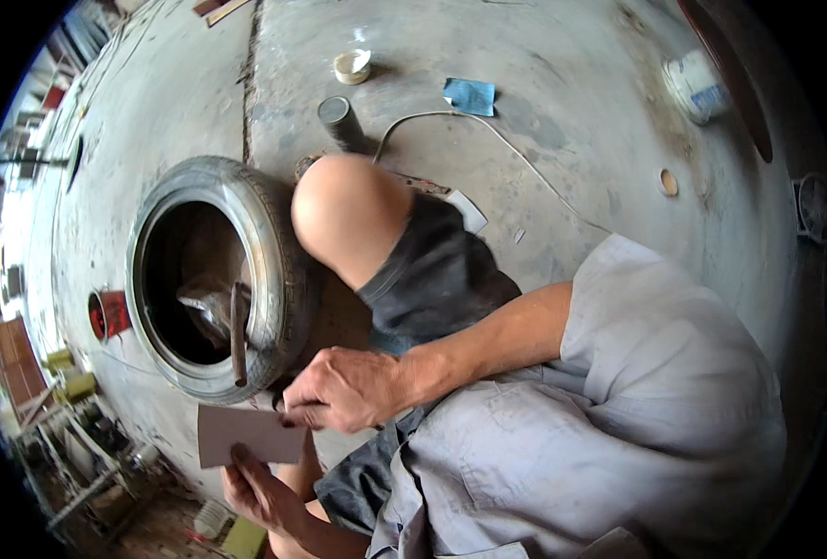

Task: The person sits on the floor and applies a liquid to a long metal bar, then repeatedly rubs the bar with a sanding block. The person switches sanding blocks and continues rubbing the bar until the end of the clip.

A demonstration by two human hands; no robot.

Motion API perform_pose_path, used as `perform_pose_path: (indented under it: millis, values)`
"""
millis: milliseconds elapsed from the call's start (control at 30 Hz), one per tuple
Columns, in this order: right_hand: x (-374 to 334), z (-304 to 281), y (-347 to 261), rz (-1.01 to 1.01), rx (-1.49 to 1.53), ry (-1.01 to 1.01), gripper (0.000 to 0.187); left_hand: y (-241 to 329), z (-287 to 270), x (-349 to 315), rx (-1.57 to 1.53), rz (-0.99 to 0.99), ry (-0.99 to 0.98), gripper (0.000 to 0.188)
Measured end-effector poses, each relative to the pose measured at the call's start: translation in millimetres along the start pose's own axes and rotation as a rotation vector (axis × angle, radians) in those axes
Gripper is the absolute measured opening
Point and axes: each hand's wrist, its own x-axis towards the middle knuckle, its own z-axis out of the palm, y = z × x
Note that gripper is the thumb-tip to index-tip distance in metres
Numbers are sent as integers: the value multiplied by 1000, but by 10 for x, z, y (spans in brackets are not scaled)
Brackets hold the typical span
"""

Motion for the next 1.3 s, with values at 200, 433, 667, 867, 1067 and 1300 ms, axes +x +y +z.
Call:
perform_pose_path:
  millis: [200, 433, 667, 867, 1067, 1300]
  values:
    - [-312, 5, -128, -358, -43, 37, 17, 223, -35, -191, -400, 55, -400, 41]
    - [-582, -871, -159, -659, -190, 462, 16, -2, 195, -149, -508, -75, -14, 33]
    - [-1037, -2153, 2088, 393, -575, 884, 22, -592, 186, -380, -650, -390, 221, 53]
    - [-1011, -1667, 3350, 587, -1009, 318, 22, -398, 664, -643, -437, -458, 141, 52]
    - [-760, -1571, 3910, 460, -1301, 267, 29, -610, 515, -739, -428, -502, 122, 43]
    - [-1212, -1803, 4047, 599, -1186, 21, 28, -535, 637, -597, -624, -558, 128, 44]
